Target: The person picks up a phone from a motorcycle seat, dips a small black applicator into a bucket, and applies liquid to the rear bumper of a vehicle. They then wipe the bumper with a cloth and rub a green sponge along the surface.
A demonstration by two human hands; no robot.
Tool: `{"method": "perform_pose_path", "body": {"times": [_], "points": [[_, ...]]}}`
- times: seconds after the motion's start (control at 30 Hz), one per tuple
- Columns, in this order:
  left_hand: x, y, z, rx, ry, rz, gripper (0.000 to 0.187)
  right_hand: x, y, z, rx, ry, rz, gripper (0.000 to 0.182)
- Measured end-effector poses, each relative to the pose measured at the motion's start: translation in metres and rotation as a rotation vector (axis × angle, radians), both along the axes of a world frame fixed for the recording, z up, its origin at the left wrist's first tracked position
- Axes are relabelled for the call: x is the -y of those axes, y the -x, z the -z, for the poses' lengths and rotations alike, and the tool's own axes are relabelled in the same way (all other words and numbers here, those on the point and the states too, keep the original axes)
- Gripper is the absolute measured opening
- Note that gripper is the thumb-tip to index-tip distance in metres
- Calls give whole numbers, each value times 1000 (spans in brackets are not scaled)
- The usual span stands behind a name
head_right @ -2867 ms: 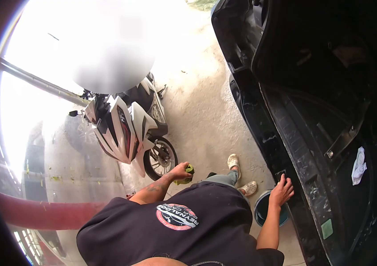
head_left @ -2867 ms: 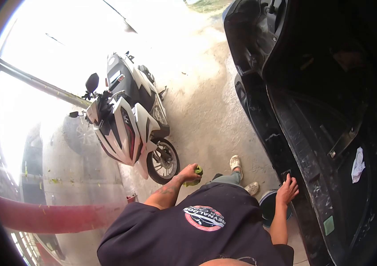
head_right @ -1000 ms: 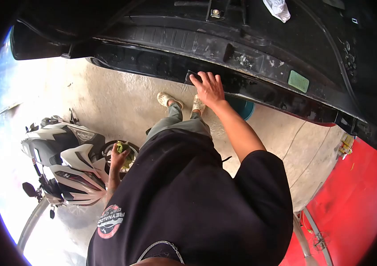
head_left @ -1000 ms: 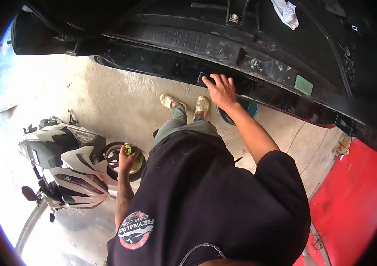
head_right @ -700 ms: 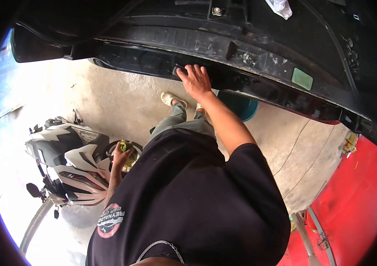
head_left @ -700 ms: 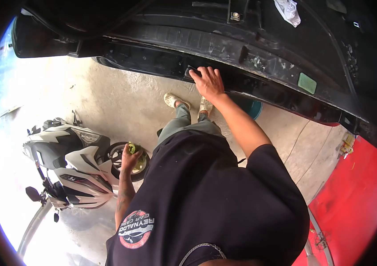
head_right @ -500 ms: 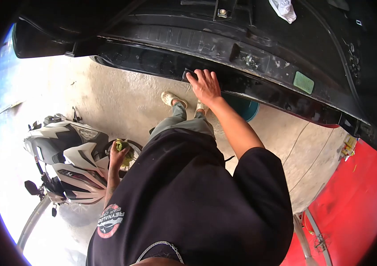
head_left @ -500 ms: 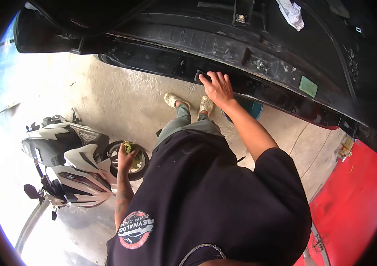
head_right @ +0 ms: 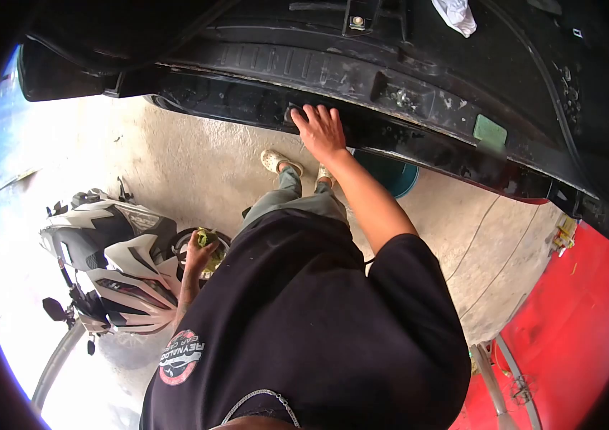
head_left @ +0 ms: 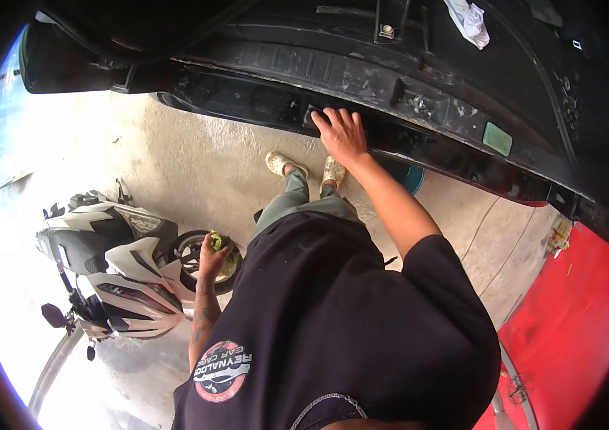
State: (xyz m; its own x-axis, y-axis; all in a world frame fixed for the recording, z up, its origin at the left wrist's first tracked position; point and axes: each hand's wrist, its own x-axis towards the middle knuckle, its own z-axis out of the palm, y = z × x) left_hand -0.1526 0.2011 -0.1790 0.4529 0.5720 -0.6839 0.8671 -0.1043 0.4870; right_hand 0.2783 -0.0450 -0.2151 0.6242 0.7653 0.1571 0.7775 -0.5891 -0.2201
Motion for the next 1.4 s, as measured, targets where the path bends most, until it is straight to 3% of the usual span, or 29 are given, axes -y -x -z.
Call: {"method": "perform_pose_path", "body": {"times": [0.17, 0.27, 0.47, 0.6, 0.7, 0.83, 1.0, 1.17, 1.4], "points": [[-2, -8, -7, -22, -33, 44, 51, 0, 11, -1, -50, 23, 30, 42], [0, -7, -5, 24, -54, 3, 42, 11, 23, 8, -12, 32, -15, 44], [-1, -6, -2, -28, 33, 19, 51, -18, -2, 3, -14, 31, 75, 40], [0, -2, 1, 18, -40, 35, 53, 1, 22, 9, -35, 39, -6, 42], [4, -4, -5, -3, -19, 10, 54, 5, 24, 9, -57, 41, -48, 43], [2, 0, 0, -22, 30, 31, 55, -24, 0, 6, 23, 22, 87, 42], [7, -14, -17, -21, 30, -5, 53, 0, 24, 7, -45, 46, 18, 44], [5, -2, 0, -3, 19, 29, 54, -20, 2, -2, -28, 59, 96, 47], [12, -7, -28, -30, -21, -6, 56, 12, 2, 0, -3, 37, 128, 43]]}}
